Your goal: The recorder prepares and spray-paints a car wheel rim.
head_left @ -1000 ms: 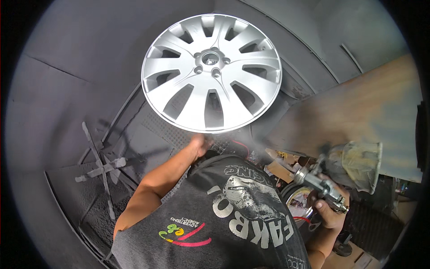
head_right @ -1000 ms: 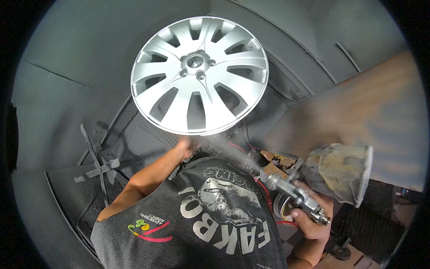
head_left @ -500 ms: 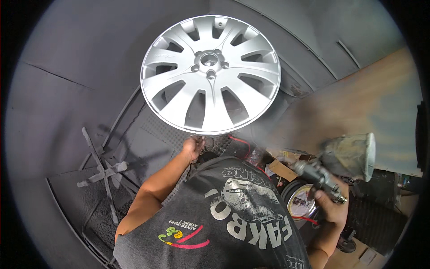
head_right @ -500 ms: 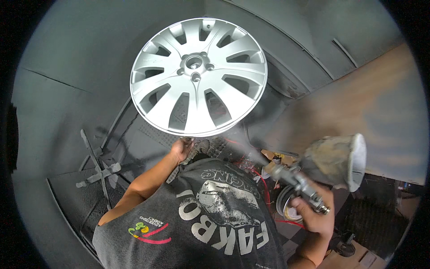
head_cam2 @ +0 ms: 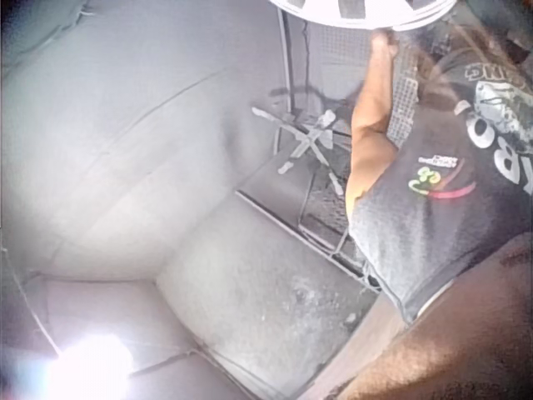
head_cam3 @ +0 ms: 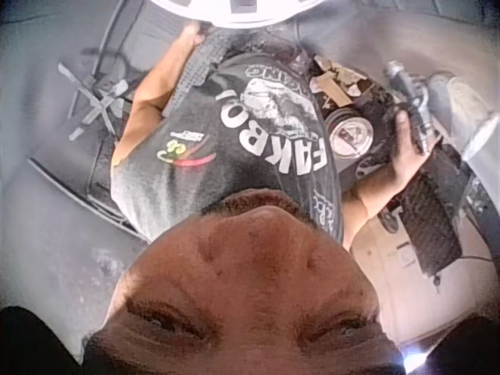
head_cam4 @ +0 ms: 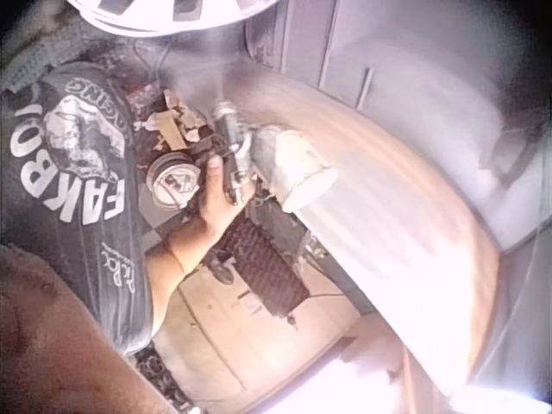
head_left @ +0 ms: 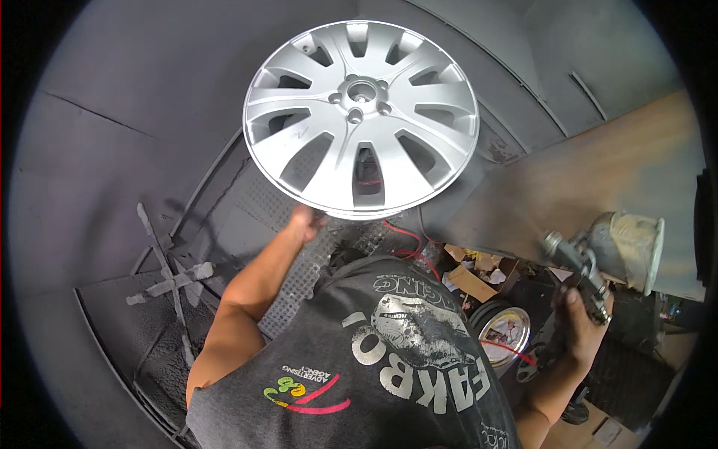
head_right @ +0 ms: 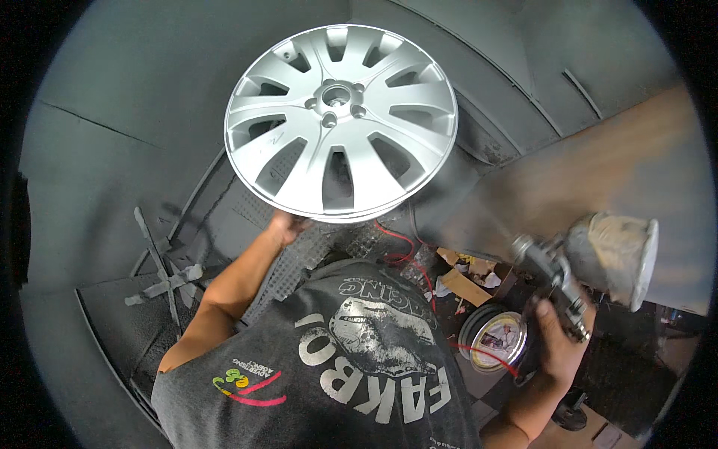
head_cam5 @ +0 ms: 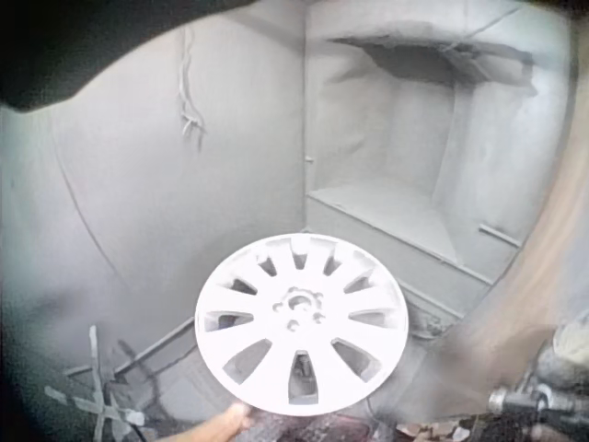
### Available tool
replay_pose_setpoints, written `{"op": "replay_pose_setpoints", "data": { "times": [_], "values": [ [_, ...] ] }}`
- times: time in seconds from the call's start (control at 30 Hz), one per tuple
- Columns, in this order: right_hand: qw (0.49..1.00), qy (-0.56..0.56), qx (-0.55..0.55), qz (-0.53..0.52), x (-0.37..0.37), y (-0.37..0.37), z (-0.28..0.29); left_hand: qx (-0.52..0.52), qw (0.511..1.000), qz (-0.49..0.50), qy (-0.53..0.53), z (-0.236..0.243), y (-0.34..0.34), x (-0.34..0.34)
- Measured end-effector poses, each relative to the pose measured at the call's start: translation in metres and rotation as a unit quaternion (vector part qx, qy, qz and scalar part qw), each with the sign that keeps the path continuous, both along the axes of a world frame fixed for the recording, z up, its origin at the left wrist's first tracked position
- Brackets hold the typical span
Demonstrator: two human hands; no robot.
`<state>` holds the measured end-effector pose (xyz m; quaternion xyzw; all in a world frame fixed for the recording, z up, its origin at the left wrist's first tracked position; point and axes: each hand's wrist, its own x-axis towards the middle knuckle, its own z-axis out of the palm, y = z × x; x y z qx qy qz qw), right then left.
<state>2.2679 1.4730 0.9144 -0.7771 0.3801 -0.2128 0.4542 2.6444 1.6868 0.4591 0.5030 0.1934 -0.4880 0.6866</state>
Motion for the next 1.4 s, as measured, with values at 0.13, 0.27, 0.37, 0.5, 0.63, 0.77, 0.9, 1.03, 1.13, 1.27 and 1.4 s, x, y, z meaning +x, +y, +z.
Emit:
{"op": "replay_pose_setpoints", "data": {
  "times": [0.13,0.27,0.37,0.5,0.63,0.77,0.9,1.03,1.13,1.27,1.4],
  "values": [
    [0.995,-0.015,0.090,0.044,0.016,0.033,0.012,-0.020,0.998,0.019,0.049,0.025,-0.037,-0.072],
    [0.994,-0.102,-0.030,0.001,0.041,0.029,0.007,-0.082,0.982,-0.139,0.094,0.007,-0.059,-0.106],
    [0.999,0.026,-0.021,-0.035,0.031,0.006,0.020,-0.090,0.970,-0.167,0.154,0.010,-0.067,-0.116],
    [1.000,-0.003,0.009,0.002,0.004,0.017,0.009,-0.086,0.977,-0.092,0.172,-0.003,-0.051,-0.108],
    [0.996,-0.085,0.017,0.024,0.015,0.034,0.009,-0.091,0.986,0.093,0.103,-0.009,-0.038,-0.101],
    [0.995,-0.051,-0.082,-0.020,0.028,0.021,0.008,-0.117,0.967,0.205,0.098,-0.027,-0.024,-0.105],
    [0.998,0.015,-0.036,-0.048,-0.001,-0.003,-0.003,-0.125,0.965,0.212,0.089,-0.012,-0.026,-0.110],
    [0.998,0.051,0.014,-0.036,-0.001,0.022,-0.016,-0.129,0.966,0.201,0.099,0.003,-0.022,-0.113],
    [0.978,0.065,0.176,0.091,0.035,0.039,-0.005,-0.122,0.967,0.190,0.116,-0.001,-0.019,-0.118],
    [0.974,0.053,0.146,0.167,0.074,0.053,-0.007,-0.102,0.974,0.163,0.117,-0.003,-0.029,-0.124],
    [0.972,0.024,0.131,0.193,0.115,0.055,-0.009,-0.084,0.980,0.142,0.112,0.004,-0.031,-0.123]
  ]
}}
